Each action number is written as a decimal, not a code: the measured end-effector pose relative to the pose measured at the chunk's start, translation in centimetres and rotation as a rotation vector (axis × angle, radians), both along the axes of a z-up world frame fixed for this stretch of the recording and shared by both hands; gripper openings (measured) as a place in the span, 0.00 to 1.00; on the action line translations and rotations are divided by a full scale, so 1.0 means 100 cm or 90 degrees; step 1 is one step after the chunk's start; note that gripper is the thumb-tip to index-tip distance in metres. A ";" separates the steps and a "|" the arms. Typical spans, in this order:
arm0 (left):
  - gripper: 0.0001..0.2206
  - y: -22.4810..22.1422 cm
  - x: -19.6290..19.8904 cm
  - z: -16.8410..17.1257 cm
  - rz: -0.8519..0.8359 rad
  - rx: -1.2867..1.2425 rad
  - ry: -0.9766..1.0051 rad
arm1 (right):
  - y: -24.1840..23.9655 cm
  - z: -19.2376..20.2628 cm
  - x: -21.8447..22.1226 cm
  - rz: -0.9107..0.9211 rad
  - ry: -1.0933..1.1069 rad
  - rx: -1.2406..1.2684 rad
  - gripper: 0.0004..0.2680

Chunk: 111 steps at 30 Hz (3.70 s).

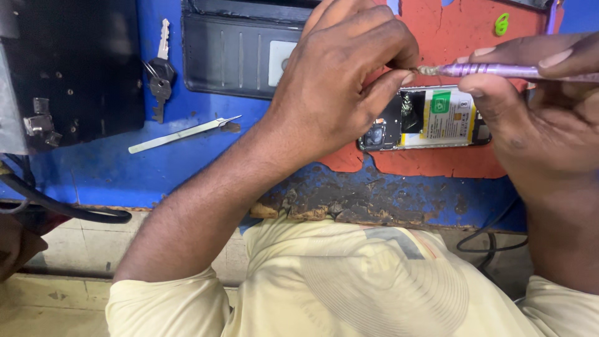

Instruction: The person assembles a smartphone by placing internal components into the chassis and securing them with screws. They then attach the screen assembly to the frame and use a metal tool to press the edges, ensuring the device is sealed.

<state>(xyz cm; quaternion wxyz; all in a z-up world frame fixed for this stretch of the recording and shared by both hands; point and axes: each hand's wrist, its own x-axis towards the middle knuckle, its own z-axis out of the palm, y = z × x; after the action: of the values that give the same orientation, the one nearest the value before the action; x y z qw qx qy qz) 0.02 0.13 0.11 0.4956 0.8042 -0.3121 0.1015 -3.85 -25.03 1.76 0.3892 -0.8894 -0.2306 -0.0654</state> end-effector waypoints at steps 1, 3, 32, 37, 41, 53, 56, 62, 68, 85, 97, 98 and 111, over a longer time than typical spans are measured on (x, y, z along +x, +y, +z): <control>0.10 0.001 0.000 0.000 -0.003 0.000 0.003 | 0.000 0.000 0.000 0.007 -0.004 0.006 0.10; 0.10 0.001 -0.001 -0.001 -0.011 0.007 0.008 | 0.000 0.001 0.001 0.020 0.015 0.030 0.11; 0.05 0.016 -0.003 -0.003 0.039 -0.076 0.017 | 0.019 0.023 0.001 0.302 0.079 -0.153 0.10; 0.05 0.017 -0.003 -0.001 0.039 -0.076 0.020 | 0.019 0.026 -0.002 0.285 0.023 -0.211 0.11; 0.04 0.018 -0.002 0.004 0.019 -0.091 0.049 | 0.023 0.040 0.002 0.357 -0.014 -0.120 0.08; 0.02 0.015 0.000 0.014 0.042 0.002 0.000 | 0.021 0.029 -0.009 0.351 -0.011 -0.161 0.08; 0.02 0.014 0.002 0.014 0.039 0.006 0.010 | 0.024 0.032 -0.003 0.381 -0.038 -0.120 0.08; 0.02 0.013 0.004 0.014 0.037 0.010 0.001 | 0.024 0.029 -0.007 0.345 0.000 -0.144 0.07; 0.02 0.012 0.004 0.013 0.039 0.019 -0.011 | 0.023 0.030 -0.009 0.344 0.010 -0.169 0.06; 0.04 0.010 0.002 0.003 0.017 0.066 -0.020 | 0.023 0.029 -0.003 0.378 0.006 -0.076 0.10; 0.30 -0.017 -0.018 -0.006 -0.091 0.220 -0.055 | -0.086 -0.021 0.052 0.064 0.129 -0.065 0.04; 0.36 -0.020 -0.020 -0.005 -0.090 0.223 -0.076 | -0.090 -0.020 0.063 0.083 0.150 -0.052 0.04; 0.23 -0.004 -0.022 0.002 -0.108 0.286 -0.100 | -0.049 0.013 0.057 0.029 0.142 -0.317 0.09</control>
<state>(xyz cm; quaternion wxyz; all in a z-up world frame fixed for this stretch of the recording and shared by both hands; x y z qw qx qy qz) -2.18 -0.24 0.32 0.2853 0.8547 -0.4308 0.0496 1.85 -29.93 3.02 0.1831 -0.9539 -0.2153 0.1006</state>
